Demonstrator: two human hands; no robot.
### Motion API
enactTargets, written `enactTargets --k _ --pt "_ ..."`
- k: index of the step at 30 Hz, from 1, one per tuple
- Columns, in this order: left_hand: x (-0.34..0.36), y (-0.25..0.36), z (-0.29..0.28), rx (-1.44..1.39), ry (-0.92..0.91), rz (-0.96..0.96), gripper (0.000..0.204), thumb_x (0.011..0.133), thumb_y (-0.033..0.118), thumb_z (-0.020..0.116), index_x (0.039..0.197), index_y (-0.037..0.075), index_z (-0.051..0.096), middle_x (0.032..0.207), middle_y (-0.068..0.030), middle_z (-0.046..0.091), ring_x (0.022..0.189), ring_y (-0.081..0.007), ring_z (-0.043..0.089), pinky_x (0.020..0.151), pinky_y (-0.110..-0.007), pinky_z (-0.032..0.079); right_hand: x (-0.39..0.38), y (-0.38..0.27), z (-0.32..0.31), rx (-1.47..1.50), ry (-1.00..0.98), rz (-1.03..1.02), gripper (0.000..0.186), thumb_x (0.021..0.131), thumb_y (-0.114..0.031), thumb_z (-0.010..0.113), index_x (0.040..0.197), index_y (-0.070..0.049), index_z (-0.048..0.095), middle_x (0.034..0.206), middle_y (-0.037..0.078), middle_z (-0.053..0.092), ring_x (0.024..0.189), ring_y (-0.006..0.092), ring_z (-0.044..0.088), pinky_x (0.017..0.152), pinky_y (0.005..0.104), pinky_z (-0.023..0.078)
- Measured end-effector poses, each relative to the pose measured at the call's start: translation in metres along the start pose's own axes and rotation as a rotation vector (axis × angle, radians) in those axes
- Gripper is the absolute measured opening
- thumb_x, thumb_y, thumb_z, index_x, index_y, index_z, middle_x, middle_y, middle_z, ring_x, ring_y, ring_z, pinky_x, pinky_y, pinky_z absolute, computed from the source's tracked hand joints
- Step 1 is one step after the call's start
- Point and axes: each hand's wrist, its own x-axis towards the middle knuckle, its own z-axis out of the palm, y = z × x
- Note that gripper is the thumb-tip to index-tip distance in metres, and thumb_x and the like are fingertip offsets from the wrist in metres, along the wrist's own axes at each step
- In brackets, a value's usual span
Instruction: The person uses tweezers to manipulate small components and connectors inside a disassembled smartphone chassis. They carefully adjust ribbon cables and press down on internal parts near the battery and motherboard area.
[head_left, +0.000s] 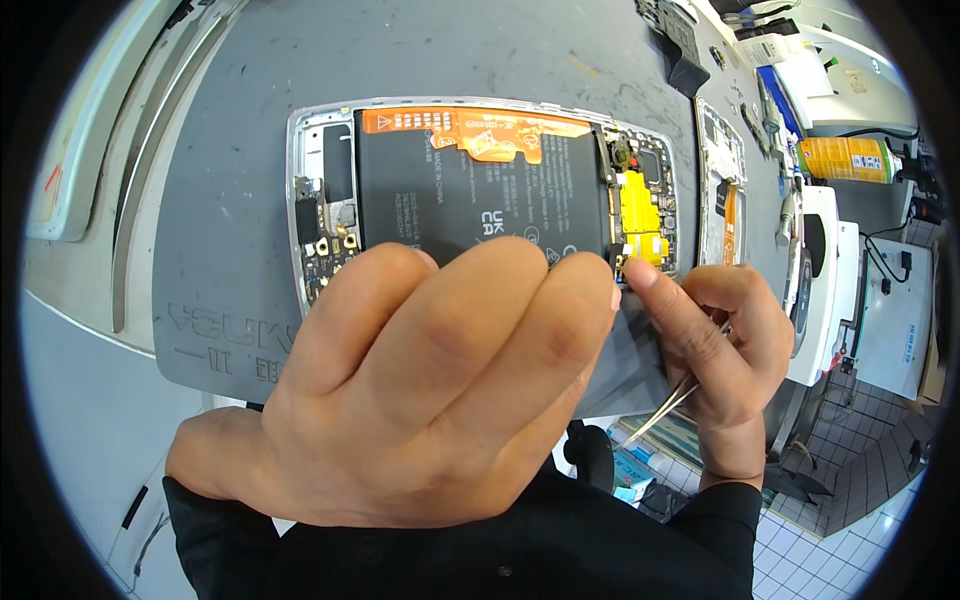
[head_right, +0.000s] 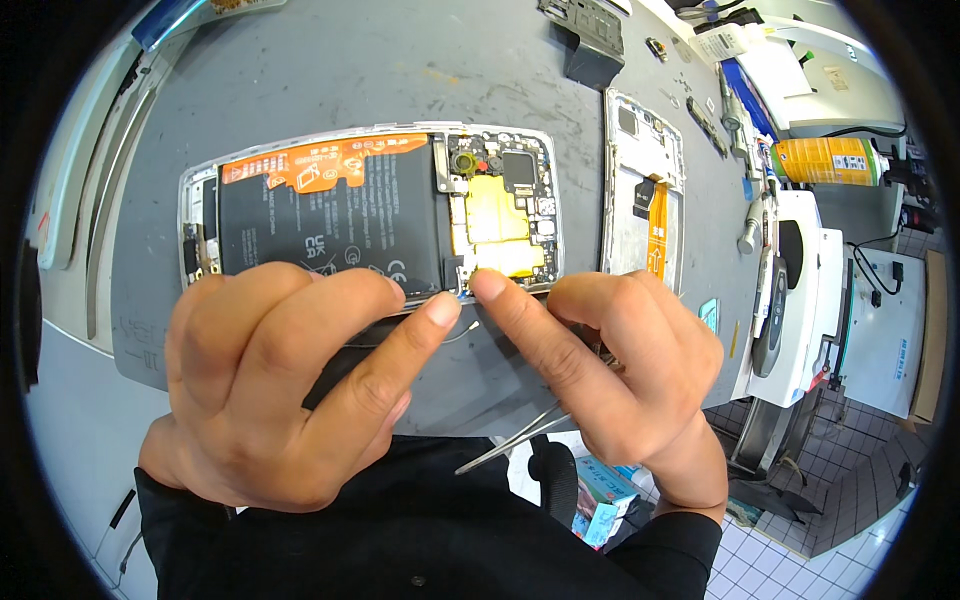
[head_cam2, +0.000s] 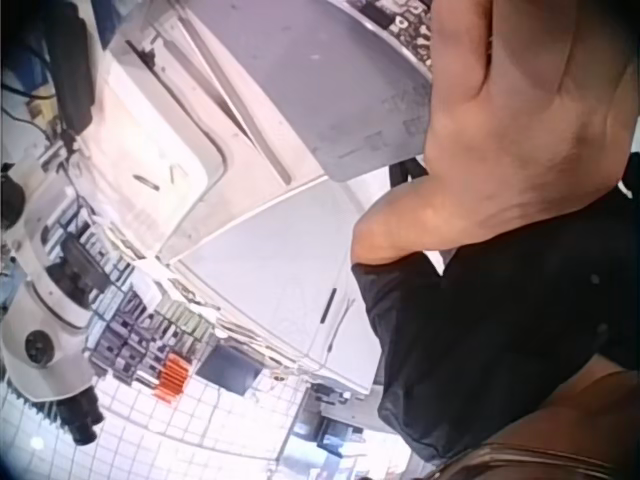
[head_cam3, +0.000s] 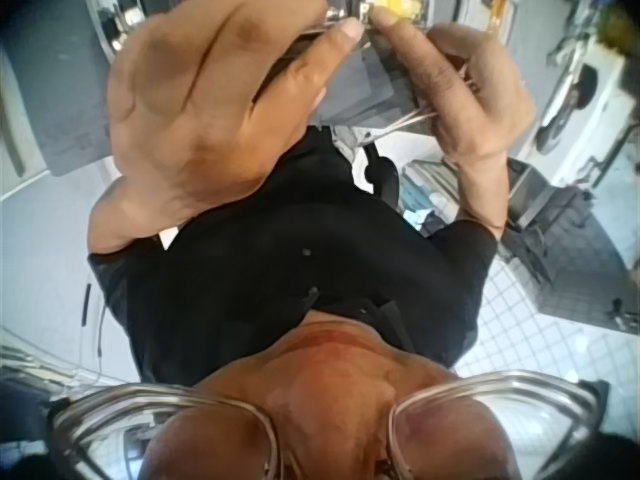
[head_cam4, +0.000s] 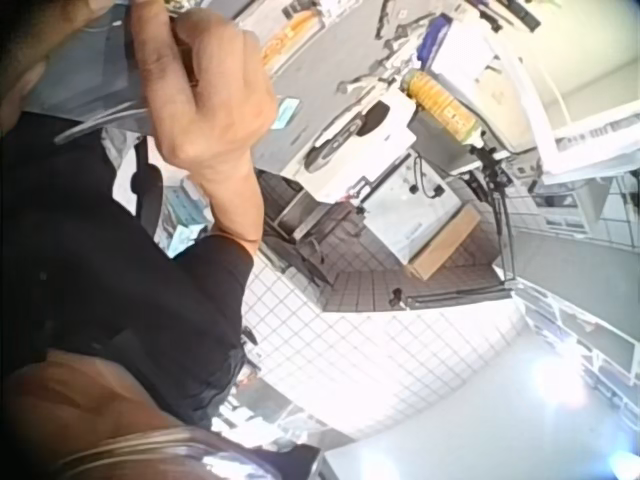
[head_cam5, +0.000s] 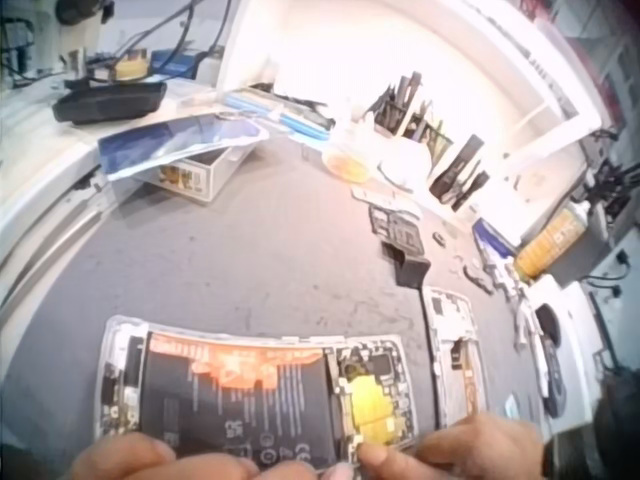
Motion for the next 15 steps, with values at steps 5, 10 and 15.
enactTargets --k 5,10,15 --pt "0.0006 0.0009 -0.0002 0.007 0.002 -0.008 0.042 0.073 0.014 0.072 0.114 0.017 0.082 0.105 0.0019 0.066 0.096 -0.0196 0.053 0.078 -0.034 0.042 0.0011 -0.0050 -0.0047 0.091 -0.061 0.114 0.048 0.066 -0.010 0.079 0.114 -0.010 0.083 0.080 0.000 0.057 0.062 0.0109 0.053 0.048 0.0243 0.041" --pt "0.0004 0.0012 0.0003 0.005 0.005 -0.010 0.041 0.074 0.015 0.072 0.114 0.017 0.082 0.104 0.0020 0.066 0.096 -0.0192 0.054 0.079 -0.034 0.042 0.0001 -0.0023 -0.0011 0.130 -0.026 0.119 0.045 0.067 -0.010 0.080 0.112 -0.011 0.083 0.080 -0.001 0.057 0.063 0.0109 0.054 0.049 0.0242 0.042" --pt "-0.0016 0.0020 0.0020 -0.006 0.017 -0.027 0.042 0.075 0.015 0.072 0.115 0.017 0.081 0.105 0.0016 0.067 0.096 -0.0194 0.054 0.079 -0.034 0.041 0.0009 0.0000 0.0002 0.136 -0.019 0.099 0.044 0.069 -0.010 0.080 0.113 -0.012 0.084 0.081 0.000 0.058 0.064 0.0108 0.055 0.050 0.0239 0.043"
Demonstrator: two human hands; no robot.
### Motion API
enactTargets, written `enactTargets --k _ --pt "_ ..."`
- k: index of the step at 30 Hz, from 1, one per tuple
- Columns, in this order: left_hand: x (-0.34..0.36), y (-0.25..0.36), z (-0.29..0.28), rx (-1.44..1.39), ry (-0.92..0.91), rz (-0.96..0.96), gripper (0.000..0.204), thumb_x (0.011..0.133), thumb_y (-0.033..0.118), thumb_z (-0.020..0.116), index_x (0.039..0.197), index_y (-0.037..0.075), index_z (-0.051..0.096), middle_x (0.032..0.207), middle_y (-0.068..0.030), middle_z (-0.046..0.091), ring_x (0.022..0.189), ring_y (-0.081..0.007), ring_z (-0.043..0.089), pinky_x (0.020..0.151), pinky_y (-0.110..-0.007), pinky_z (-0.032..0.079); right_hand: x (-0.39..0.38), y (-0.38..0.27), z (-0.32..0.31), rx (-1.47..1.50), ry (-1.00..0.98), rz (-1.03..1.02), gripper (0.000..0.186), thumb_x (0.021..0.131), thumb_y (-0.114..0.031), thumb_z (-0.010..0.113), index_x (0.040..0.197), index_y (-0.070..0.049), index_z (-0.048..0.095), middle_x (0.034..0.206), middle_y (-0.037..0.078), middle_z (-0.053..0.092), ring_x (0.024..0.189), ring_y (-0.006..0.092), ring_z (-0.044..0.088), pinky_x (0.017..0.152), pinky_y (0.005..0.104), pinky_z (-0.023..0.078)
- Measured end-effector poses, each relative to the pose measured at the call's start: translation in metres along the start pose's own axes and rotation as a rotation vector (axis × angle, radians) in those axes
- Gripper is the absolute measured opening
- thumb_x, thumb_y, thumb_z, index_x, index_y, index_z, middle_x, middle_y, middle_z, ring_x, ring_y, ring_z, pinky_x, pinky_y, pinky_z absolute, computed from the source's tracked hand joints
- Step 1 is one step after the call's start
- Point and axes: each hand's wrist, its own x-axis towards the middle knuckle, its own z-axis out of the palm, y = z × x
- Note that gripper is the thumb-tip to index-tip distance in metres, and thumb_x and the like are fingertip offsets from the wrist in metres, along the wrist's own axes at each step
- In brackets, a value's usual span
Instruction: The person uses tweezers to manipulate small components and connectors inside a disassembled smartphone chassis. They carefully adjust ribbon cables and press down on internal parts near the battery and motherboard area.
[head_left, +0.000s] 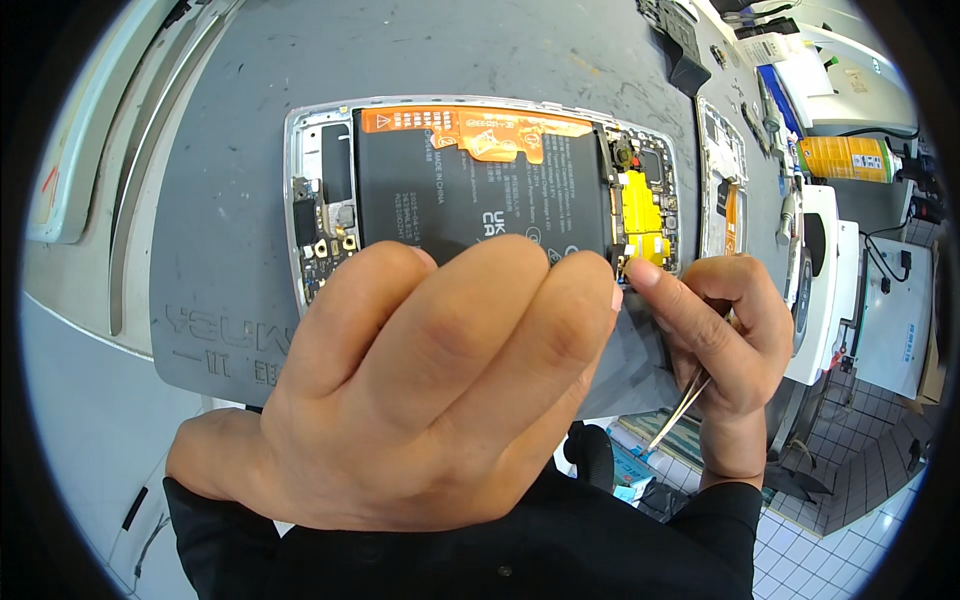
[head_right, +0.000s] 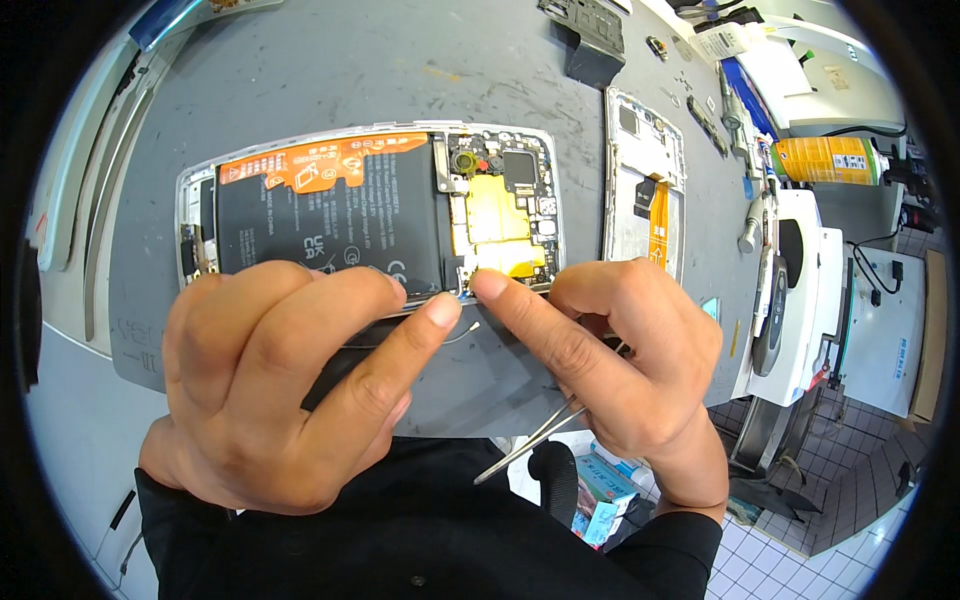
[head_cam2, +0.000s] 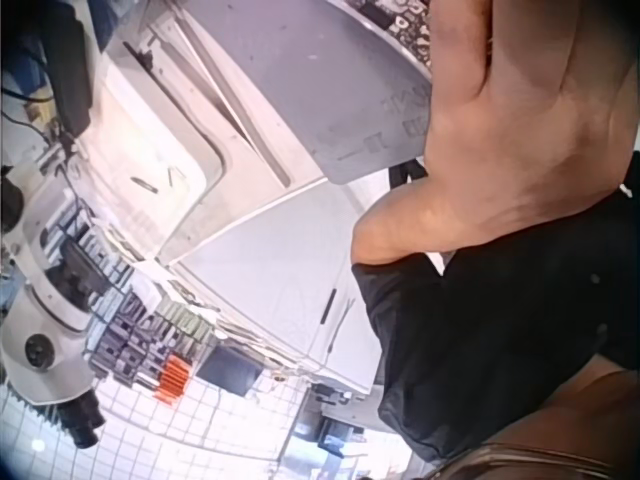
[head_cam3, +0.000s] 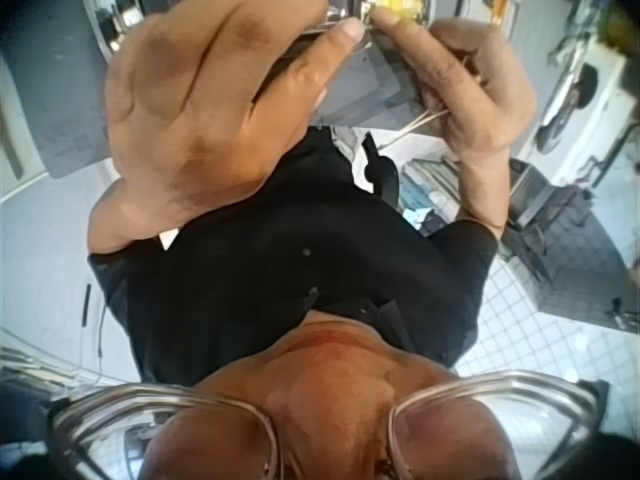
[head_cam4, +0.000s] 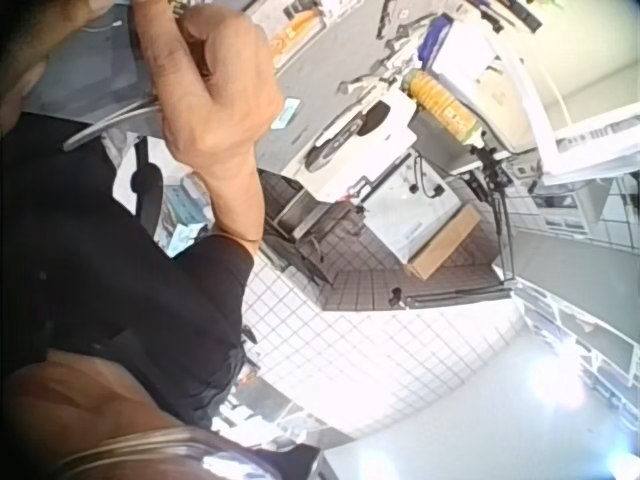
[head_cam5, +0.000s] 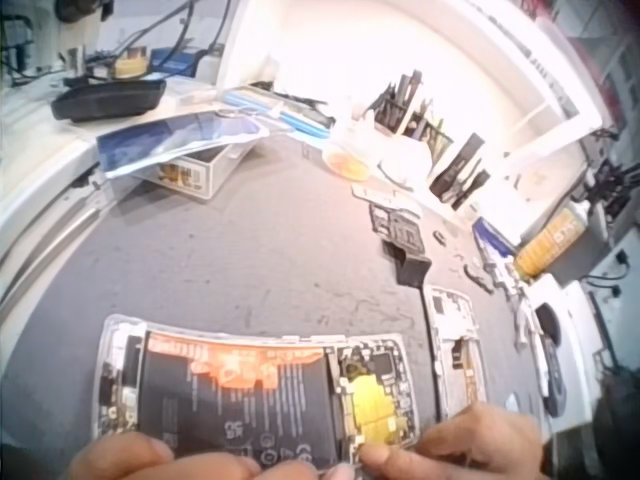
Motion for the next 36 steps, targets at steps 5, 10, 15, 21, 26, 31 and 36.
enactTargets --k 5,10,15,21,26,31,36 --pt "0.000 0.000 0.001 -0.020 -0.003 -0.001 0.045 0.072 0.015 0.072 0.116 0.016 0.081 0.106 0.0005 0.067 0.097 -0.0200 0.055 0.080 -0.035 0.041 0.001 0.000 0.000 -0.005 0.001 -0.002 0.044 0.069 -0.010 0.081 0.113 -0.013 0.084 0.081 -0.001 0.058 0.064 0.0107 0.054 0.049 0.0240 0.043" --pt "0.001 -0.001 -0.001 -0.038 -0.021 -0.003 0.047 0.070 0.015 0.073 0.116 0.015 0.081 0.106 -0.0002 0.067 0.097 -0.0204 0.055 0.080 -0.035 0.041 0.002 0.002 0.002 0.013 0.011 -0.007 0.044 0.068 -0.010 0.081 0.112 -0.013 0.084 0.080 -0.001 0.058 0.063 0.0104 0.054 0.050 0.0240 0.043" --pt "0.000 0.000 0.000 -0.059 -0.009 -0.017 0.046 0.070 0.016 0.073 0.115 0.014 0.081 0.107 -0.0006 0.067 0.097 -0.0205 0.055 0.079 -0.036 0.041 0.000 0.006 0.003 0.034 0.014 -0.020 0.044 0.068 -0.010 0.081 0.112 -0.014 0.084 0.079 -0.001 0.058 0.063 0.0104 0.054 0.050 0.0243 0.042" --pt "0.004 -0.006 -0.019 -0.060 -0.120 0.037 0.044 0.071 0.019 0.072 0.113 0.010 0.081 0.109 -0.0028 0.068 0.097 -0.0214 0.056 0.079 -0.036 0.041 0.001 0.008 0.001 0.048 0.013 -0.037 0.045 0.068 -0.012 0.076 0.112 -0.012 0.084 0.080 0.000 0.059 0.063 0.0107 0.054 0.050 0.0248 0.042" --pt "0.004 -0.005 -0.017 -0.084 -0.094 0.031 0.045 0.069 0.017 0.072 0.113 0.009 0.081 0.111 -0.0050 0.068 0.094 -0.0228 0.056 0.077 -0.037 0.042 0.001 0.005 -0.002 0.030 -0.016 -0.028 0.045 0.068 -0.011 0.073 0.112 -0.010 0.084 0.081 0.000 0.060 0.063 0.0109 0.054 0.050 0.0245 0.041" --pt "0.004 -0.004 -0.016 -0.105 -0.098 0.010 0.049 0.067 0.015 0.073 0.114 0.008 0.080 0.114 -0.0062 0.068 0.094 -0.0239 0.056 0.076 -0.039 0.042 0.003 0.008 -0.002 0.036 -0.012 -0.072 0.048 0.067 -0.010 0.073 0.113 -0.010 0.083 0.081 0.001 0.061 0.063 0.0117 0.055 0.050 0.0247 0.042" --pt "0.005 -0.005 -0.016 -0.130 -0.111 0.004 0.050 0.066 0.015 0.073 0.115 0.008 0.080 0.115 -0.0065 0.068 0.094 -0.0241 0.056 0.076 -0.039 0.042 0.002 0.011 0.000 0.037 -0.007 -0.095 0.047 0.068 -0.011 0.073 0.114 -0.010 0.083 0.081 0.002 0.062 0.063 0.0121 0.056 0.050 0.0249 0.043"
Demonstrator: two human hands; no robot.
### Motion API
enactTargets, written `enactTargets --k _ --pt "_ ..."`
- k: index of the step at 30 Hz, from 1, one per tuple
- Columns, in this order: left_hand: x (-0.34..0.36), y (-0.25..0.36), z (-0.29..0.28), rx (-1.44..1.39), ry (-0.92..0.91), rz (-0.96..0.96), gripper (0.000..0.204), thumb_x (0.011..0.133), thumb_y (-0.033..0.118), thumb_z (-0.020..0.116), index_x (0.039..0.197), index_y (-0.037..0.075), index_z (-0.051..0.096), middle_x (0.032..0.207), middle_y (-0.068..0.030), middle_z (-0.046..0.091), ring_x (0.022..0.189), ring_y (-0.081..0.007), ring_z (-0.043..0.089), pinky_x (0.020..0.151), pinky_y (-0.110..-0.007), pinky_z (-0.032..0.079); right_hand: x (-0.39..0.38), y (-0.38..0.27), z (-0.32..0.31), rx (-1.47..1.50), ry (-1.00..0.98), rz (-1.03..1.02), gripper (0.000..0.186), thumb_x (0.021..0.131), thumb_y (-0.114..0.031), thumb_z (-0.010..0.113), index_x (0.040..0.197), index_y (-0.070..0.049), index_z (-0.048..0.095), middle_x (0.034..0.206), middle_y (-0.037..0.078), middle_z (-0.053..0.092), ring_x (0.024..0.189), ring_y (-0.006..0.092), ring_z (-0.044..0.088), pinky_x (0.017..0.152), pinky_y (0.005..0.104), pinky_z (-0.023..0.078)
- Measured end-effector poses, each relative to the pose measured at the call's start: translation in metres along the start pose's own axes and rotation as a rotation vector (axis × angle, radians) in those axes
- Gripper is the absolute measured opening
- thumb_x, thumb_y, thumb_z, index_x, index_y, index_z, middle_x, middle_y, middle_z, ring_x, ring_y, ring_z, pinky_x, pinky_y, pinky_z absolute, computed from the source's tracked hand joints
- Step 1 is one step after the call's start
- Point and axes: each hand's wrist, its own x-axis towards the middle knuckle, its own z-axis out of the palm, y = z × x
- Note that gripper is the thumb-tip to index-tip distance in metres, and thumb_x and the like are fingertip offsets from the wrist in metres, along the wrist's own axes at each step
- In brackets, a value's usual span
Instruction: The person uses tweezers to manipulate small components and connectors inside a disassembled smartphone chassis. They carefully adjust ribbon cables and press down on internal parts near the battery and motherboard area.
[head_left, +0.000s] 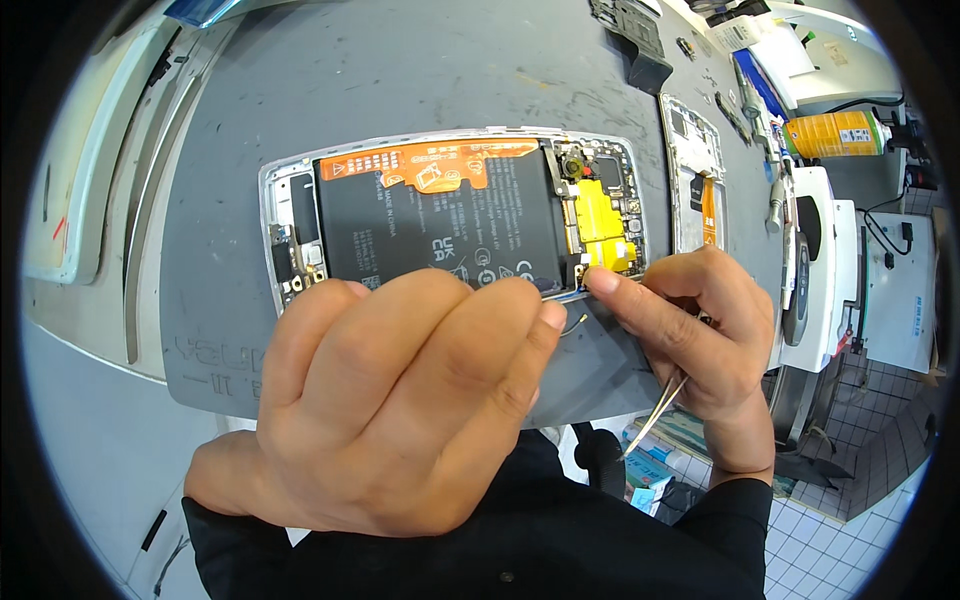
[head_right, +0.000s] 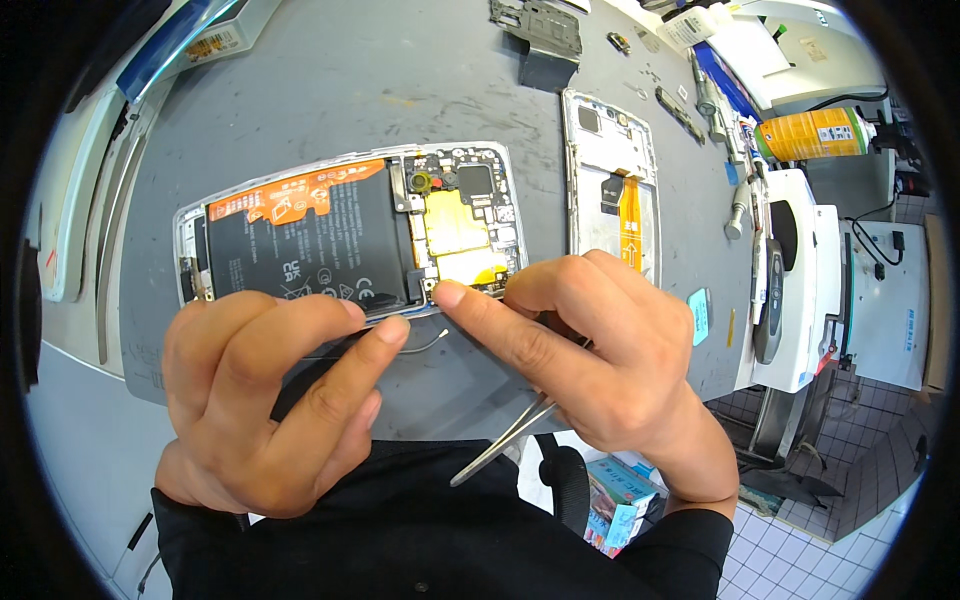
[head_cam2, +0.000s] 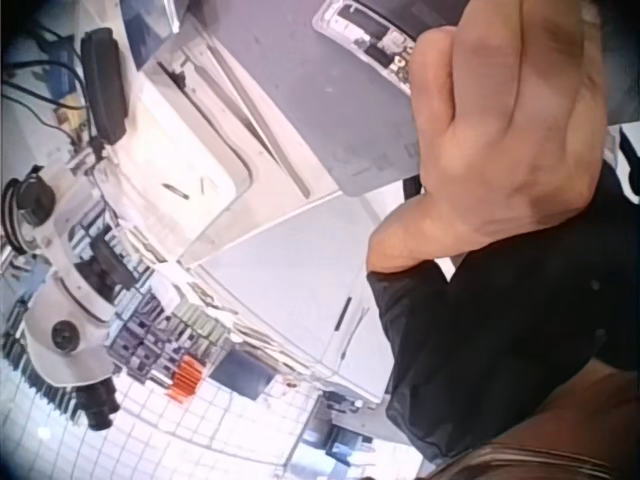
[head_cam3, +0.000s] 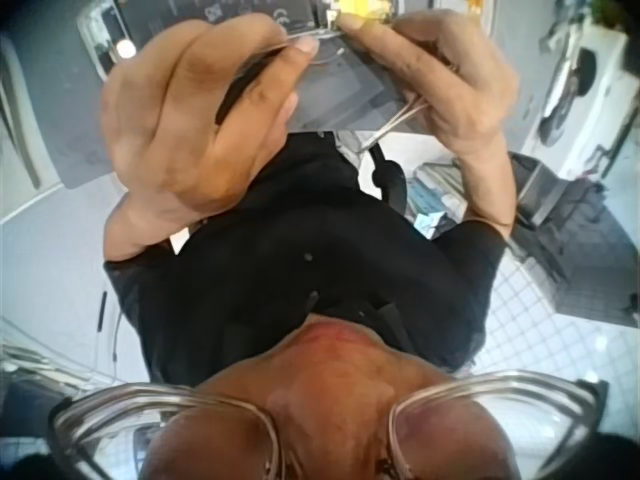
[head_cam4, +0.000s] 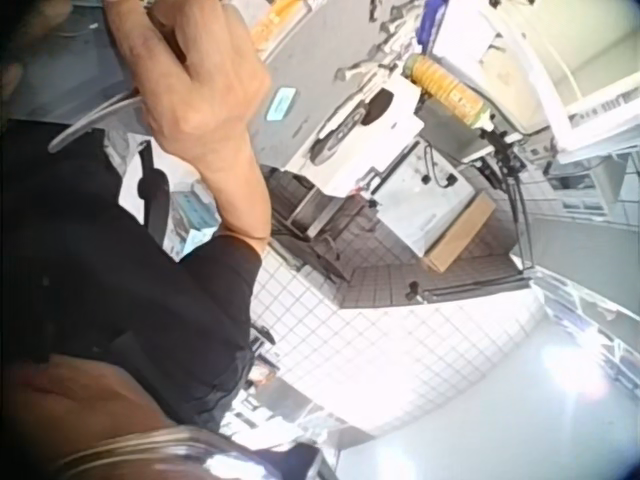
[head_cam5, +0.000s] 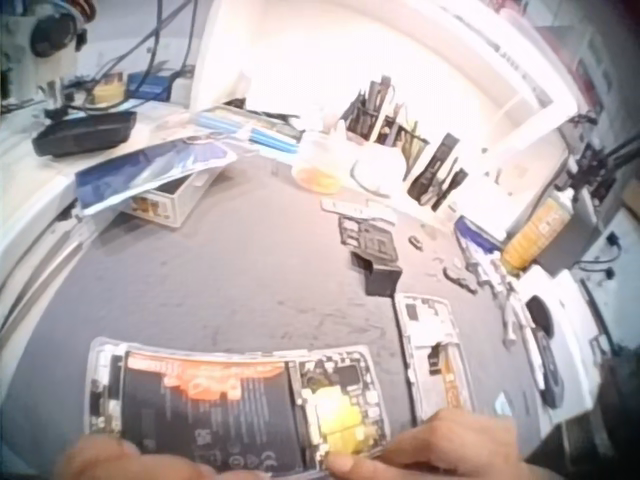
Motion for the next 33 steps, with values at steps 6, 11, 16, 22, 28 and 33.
enactTargets --k 6,11,16,22,28,33 --pt "0.0005 0.0021 -0.0015 -0.018 -0.002 -0.025 0.050 0.066 0.015 0.073 0.115 0.008 0.080 0.115 -0.0067 0.067 0.094 -0.0242 0.057 0.076 -0.039 0.042 0.0000 0.0002 0.0003 0.017 0.003 0.004 0.046 0.069 -0.011 0.072 0.115 -0.010 0.083 0.081 0.002 0.062 0.062 0.0119 0.055 0.049 0.0251 0.042" --pt "0.0002 0.0000 -0.0004 -0.014 0.006 -0.008 0.049 0.067 0.015 0.073 0.115 0.008 0.080 0.115 -0.0071 0.068 0.094 -0.0243 0.057 0.076 -0.038 0.042 -0.0004 0.0013 0.0016 0.016 0.012 0.001 0.046 0.070 -0.012 0.072 0.115 -0.011 0.083 0.080 0.001 0.062 0.062 0.0117 0.055 0.049 0.0252 0.042" --pt "0.0001 0.0017 -0.0003 -0.024 0.001 -0.023 0.048 0.068 0.015 0.073 0.116 0.008 0.080 0.115 -0.0069 0.068 0.094 -0.0240 0.057 0.076 -0.038 0.041 -0.0004 0.0022 0.0018 0.020 0.012 0.003 0.045 0.070 -0.012 0.072 0.114 -0.011 0.083 0.079 0.001 0.062 0.062 0.0115 0.055 0.049 0.0255 0.042" --pt "-0.0002 0.0008 -0.0012 0.008 -0.015 -0.014 0.048 0.068 0.017 0.074 0.115 0.010 0.080 0.114 -0.0056 0.068 0.097 -0.0236 0.057 0.077 -0.038 0.041 -0.0010 -0.0005 0.0014 0.050 0.002 0.050 0.045 0.070 -0.013 0.072 0.113 -0.011 0.083 0.079 0.000 0.062 0.062 0.0118 0.055 0.049 0.0255 0.042" --pt "0.0000 0.0003 -0.0028 0.020 -0.028 -0.005 0.046 0.070 0.018 0.074 0.115 0.010 0.080 0.113 -0.0043 0.068 0.098 -0.0232 0.056 0.078 -0.037 0.041 0.0004 -0.0013 -0.0003 0.017 -0.011 0.046 0.044 0.070 -0.013 0.072 0.113 -0.013 0.084 0.078 0.000 0.060 0.062 0.0119 0.055 0.050 0.0257 0.043" --pt "0.0007 0.0005 -0.0027 0.024 -0.032 -0.009 0.045 0.071 0.019 0.073 0.114 0.011 0.080 0.112 -0.0040 0.068 0.098 -0.0231 0.056 0.079 -0.037 0.041 0.0040 -0.0042 -0.0034 0.044 -0.044 0.082 0.042 0.071 -0.003 0.079 0.112 -0.012 0.083 0.077 0.000 0.059 0.063 0.0115 0.056 0.052 0.0249 0.043"
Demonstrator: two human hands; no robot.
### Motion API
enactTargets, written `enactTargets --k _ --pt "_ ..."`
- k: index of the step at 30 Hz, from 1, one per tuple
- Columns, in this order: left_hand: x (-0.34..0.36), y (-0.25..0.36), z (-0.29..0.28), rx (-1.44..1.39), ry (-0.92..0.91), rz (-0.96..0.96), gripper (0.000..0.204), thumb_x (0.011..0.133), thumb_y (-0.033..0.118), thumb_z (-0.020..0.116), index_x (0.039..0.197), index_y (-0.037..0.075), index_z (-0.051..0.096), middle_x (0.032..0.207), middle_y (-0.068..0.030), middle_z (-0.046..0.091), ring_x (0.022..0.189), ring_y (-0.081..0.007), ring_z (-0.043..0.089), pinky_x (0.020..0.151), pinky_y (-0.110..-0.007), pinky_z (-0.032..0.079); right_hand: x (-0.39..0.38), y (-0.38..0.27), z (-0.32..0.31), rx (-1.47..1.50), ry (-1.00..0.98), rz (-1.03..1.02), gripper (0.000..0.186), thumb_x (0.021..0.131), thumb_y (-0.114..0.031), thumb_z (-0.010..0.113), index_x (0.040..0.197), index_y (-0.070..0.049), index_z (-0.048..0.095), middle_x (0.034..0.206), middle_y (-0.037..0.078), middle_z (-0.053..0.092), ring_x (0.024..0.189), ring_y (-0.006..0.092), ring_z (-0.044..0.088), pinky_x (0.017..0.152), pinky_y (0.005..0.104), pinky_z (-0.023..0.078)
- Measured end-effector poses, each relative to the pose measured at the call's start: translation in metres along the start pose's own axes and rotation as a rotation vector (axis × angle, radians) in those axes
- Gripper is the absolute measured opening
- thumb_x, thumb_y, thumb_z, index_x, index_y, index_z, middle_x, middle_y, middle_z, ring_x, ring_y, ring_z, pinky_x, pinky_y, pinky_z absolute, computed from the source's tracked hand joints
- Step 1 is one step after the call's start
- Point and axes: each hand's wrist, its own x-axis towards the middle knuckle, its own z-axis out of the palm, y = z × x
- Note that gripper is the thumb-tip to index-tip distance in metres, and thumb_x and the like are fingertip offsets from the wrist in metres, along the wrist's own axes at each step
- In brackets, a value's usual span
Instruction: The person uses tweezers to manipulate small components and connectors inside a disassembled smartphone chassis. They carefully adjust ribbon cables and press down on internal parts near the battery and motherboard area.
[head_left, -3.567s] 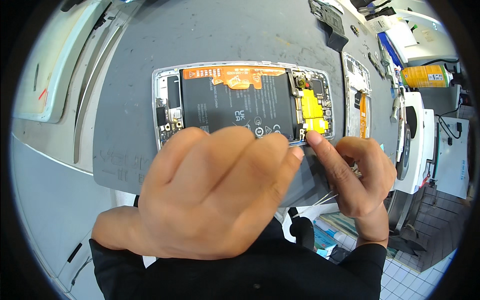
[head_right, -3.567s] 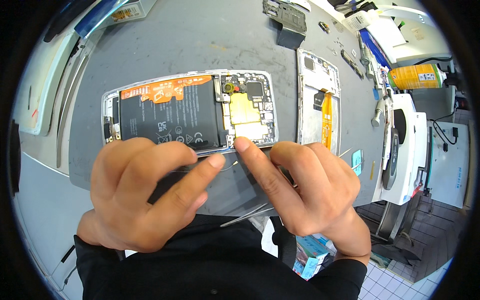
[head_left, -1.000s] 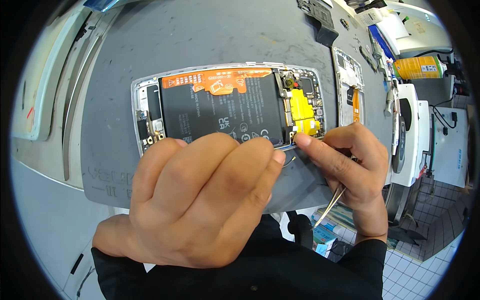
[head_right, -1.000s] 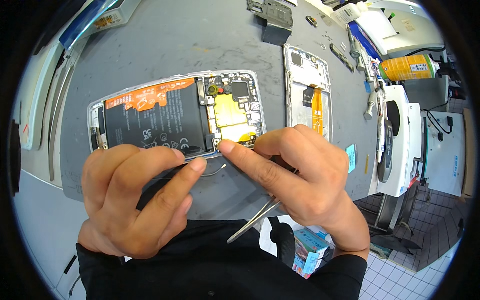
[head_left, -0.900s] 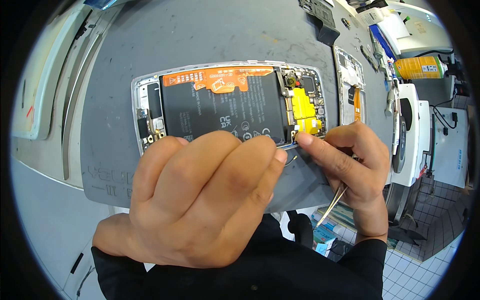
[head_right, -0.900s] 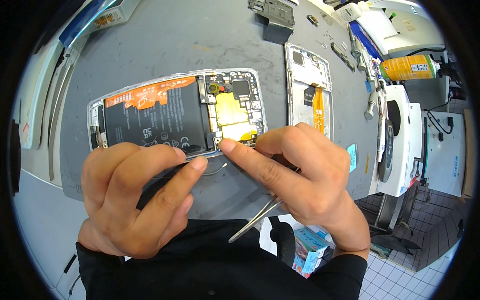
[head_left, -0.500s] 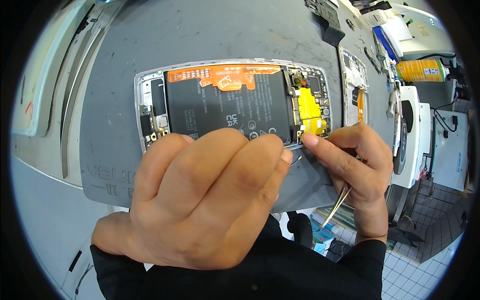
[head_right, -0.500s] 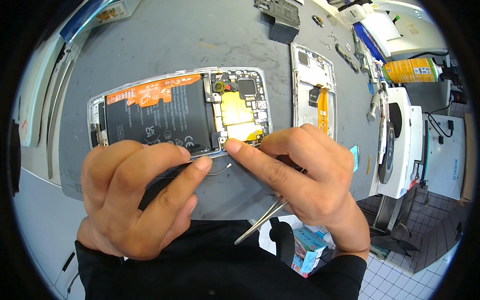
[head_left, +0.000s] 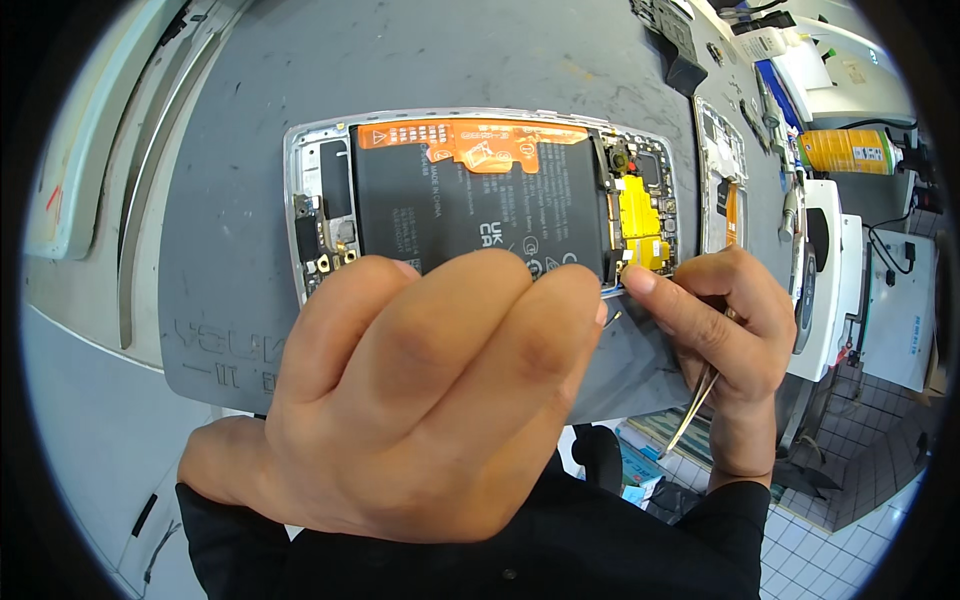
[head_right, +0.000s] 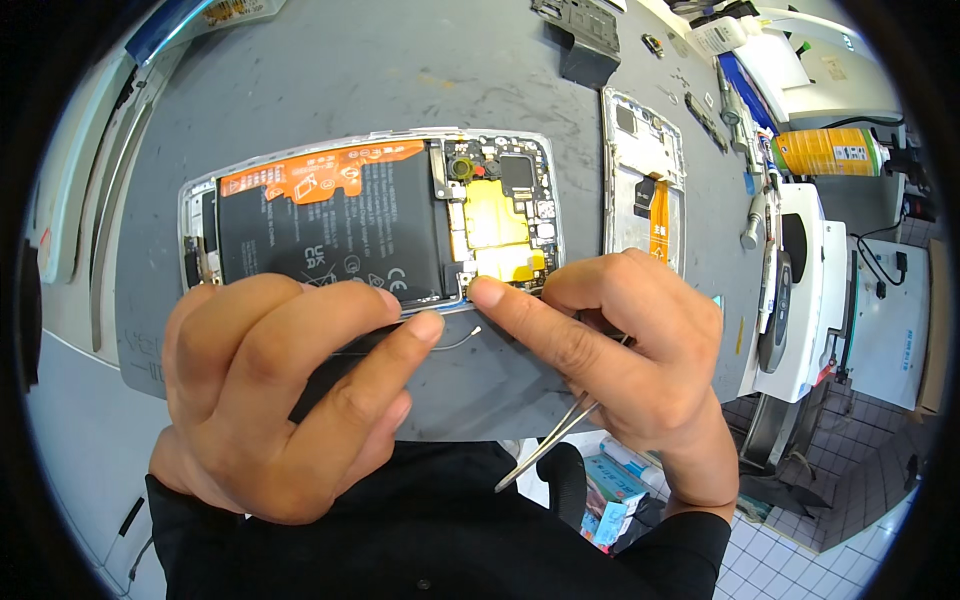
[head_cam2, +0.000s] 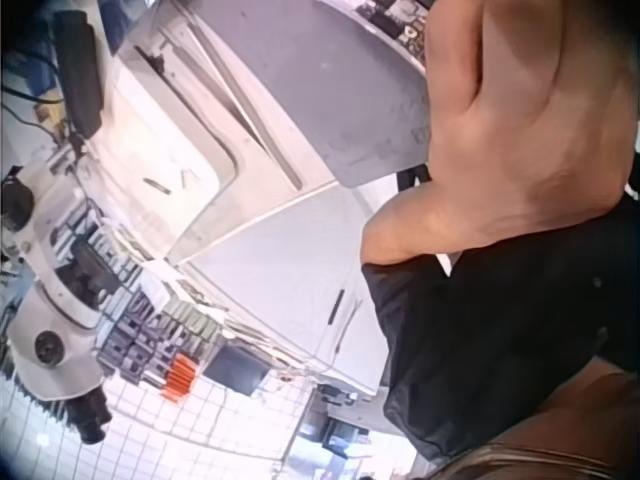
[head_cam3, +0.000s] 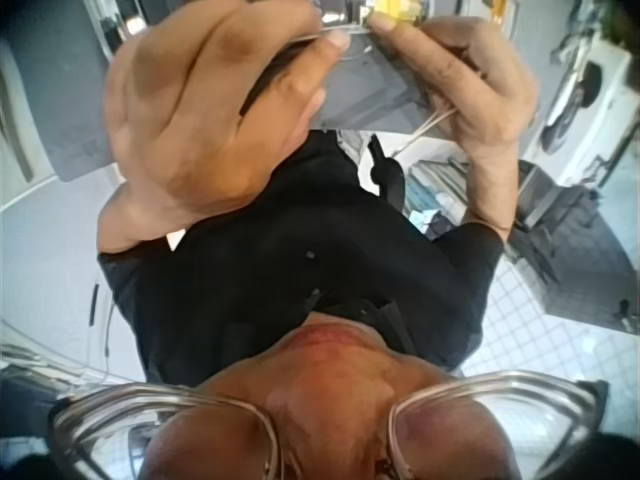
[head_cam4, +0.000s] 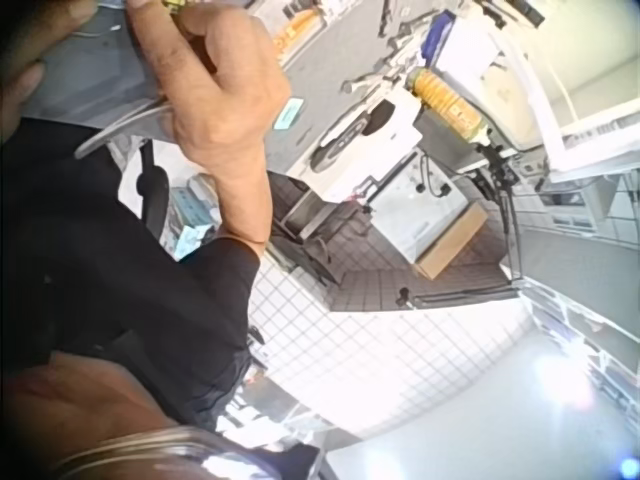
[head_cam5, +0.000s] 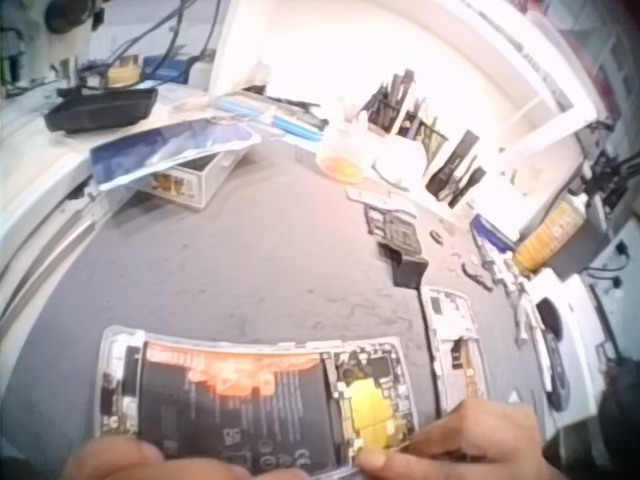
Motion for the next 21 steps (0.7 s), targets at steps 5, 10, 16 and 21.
enactTargets --k 5,10,16,21 --pt "0.000 0.003 0.002 0.008 0.018 -0.030 0.042 0.072 0.019 0.073 0.113 0.012 0.080 0.112 -0.0033 0.068 0.098 -0.0228 0.056 0.080 -0.037 0.042 -0.002 0.003 -0.001 -0.094 -0.007 -0.066 0.045 0.072 -0.013 0.073 0.116 -0.015 0.083 0.079 -0.001 0.059 0.062 0.0111 0.054 0.050 0.0253 0.043" --pt "0.001 0.003 0.017 0.080 0.146 -0.006 0.045 0.066 0.012 0.076 0.111 0.016 0.081 0.111 -0.0041 0.067 0.097 -0.0233 0.055 0.080 -0.037 0.042 -0.001 -0.003 -0.009 -0.224 -0.055 -0.102 0.048 0.071 -0.012 0.073 0.118 -0.016 0.082 0.081 -0.001 0.059 0.063 0.0110 0.054 0.051 0.0248 0.044" --pt "0.009 0.004 0.015 0.074 0.107 -0.013 0.050 0.061 0.009 0.077 0.110 0.015 0.082 0.115 -0.0070 0.066 0.097 -0.0252 0.056 0.079 -0.037 0.044 0.008 -0.009 -0.013 -0.078 -0.106 0.027 0.049 0.066 -0.002 0.077 0.113 -0.014 0.083 0.079 0.001 0.058 0.065 0.0144 0.058 0.054 0.0269 0.046" --pt "0.015 0.013 0.003 0.050 0.035 -0.098 0.048 0.060 0.006 0.077 0.107 0.013 0.082 0.118 -0.0087 0.066 0.099 -0.0274 0.058 0.080 -0.039 0.046 0.008 -0.006 -0.029 -0.074 -0.047 -0.010 0.038 0.081 -0.007 0.076 0.119 -0.009 0.078 0.082 0.004 0.059 0.067 0.0144 0.057 0.056 0.0279 0.044"
